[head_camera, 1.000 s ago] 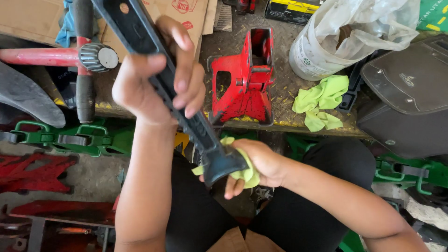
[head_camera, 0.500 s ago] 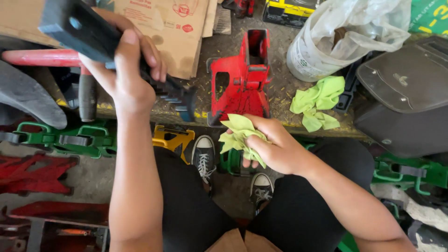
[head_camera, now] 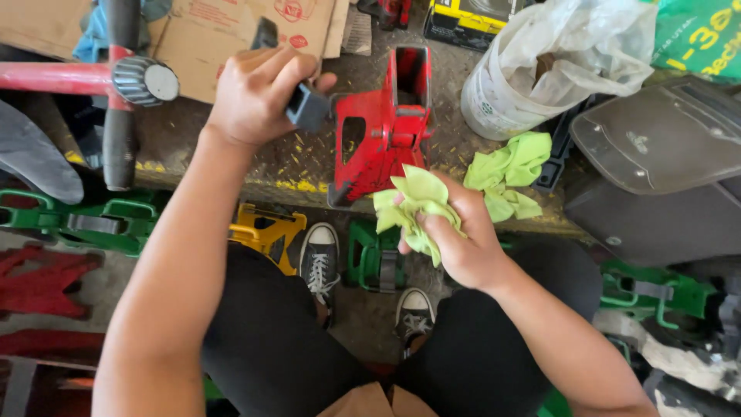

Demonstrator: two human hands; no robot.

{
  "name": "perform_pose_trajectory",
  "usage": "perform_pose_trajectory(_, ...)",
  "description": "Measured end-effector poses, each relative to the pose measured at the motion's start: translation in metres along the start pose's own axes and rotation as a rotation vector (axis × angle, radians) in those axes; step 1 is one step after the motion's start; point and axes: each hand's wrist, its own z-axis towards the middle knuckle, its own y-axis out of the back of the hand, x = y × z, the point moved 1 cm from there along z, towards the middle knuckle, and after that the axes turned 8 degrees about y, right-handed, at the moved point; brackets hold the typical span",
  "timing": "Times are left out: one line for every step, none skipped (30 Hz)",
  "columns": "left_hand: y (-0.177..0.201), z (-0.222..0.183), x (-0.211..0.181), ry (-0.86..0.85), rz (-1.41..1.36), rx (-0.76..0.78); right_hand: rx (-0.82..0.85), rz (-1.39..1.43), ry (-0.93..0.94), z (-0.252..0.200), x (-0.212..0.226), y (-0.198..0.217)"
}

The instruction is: Cleaning automotive jack stand components with a green cloth.

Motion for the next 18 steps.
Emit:
perform_pose_trajectory(-0.001,-0.006,0.006,-0.003,0.008,-0.003,0.005,0.001,0.007,-0.005,0.0,0.002)
perform_pose_trajectory(-0.004,-0.01,0.013,-0.034,0.011,0.062,0.022,-0.024,-0.005,-0.008,-0.001,0.004)
perform_pose_trajectory(-0.007,-0.015,0.021,-0.065,0.014,0.128,0.039,-0.048,-0.018,-0.011,-0.003,0.006)
perform_pose_trajectory(-0.009,-0.016,0.023,-0.066,0.008,0.131,0.033,-0.047,-0.021,-0.012,-0.002,0.008)
perform_pose_trajectory(-0.012,-0.018,0.024,-0.099,0.06,0.165,0.05,-0.091,0.046,-0.012,-0.001,0.009)
perform_pose_trajectory(-0.014,-0.025,0.022,-0.122,0.105,0.208,0.069,-0.129,0.099,-0.017,0.0,0.01)
perform_pose_trajectory(-0.019,-0.028,0.018,-0.114,0.094,0.219,0.065,-0.123,0.083,-0.018,0.001,0.01)
perform_pose_trajectory(-0.021,-0.025,0.018,-0.128,0.109,0.211,0.047,-0.216,0.117,-0.016,0.003,0.012)
perform_pose_trajectory(-0.023,-0.022,0.018,-0.143,0.125,0.204,0.028,-0.309,0.15,-0.014,0.007,0.013)
perform_pose_trajectory(-0.027,-0.028,0.018,-0.149,0.123,0.205,0.023,-0.308,0.152,-0.012,0.001,0.015)
perform_pose_trajectory(-0.031,-0.033,0.019,-0.162,0.144,0.285,-0.024,-0.331,0.272,-0.011,-0.002,0.017)
perform_pose_trajectory(-0.036,-0.038,0.018,-0.173,0.164,0.359,-0.067,-0.358,0.391,-0.01,-0.004,0.02)
perform_pose_trajectory(-0.04,-0.046,0.018,-0.176,0.163,0.355,-0.069,-0.362,0.394,-0.01,-0.008,0.023)
perform_pose_trajectory(-0.044,-0.053,0.019,-0.2,0.206,0.474,-0.163,-0.247,0.375,-0.01,-0.012,0.027)
perform_pose_trajectory(-0.046,-0.062,0.02,-0.223,0.248,0.592,-0.256,-0.13,0.356,-0.01,-0.016,0.03)
perform_pose_trajectory(-0.04,-0.061,0.02,-0.226,0.256,0.592,-0.255,-0.126,0.363,-0.007,-0.014,0.031)
perform_pose_trajectory(-0.034,-0.061,0.02,-0.135,0.242,0.637,-0.324,-0.053,0.32,-0.004,-0.012,0.033)
perform_pose_trajectory(-0.029,-0.06,0.02,-0.047,0.226,0.68,-0.397,0.019,0.275,-0.002,-0.01,0.035)
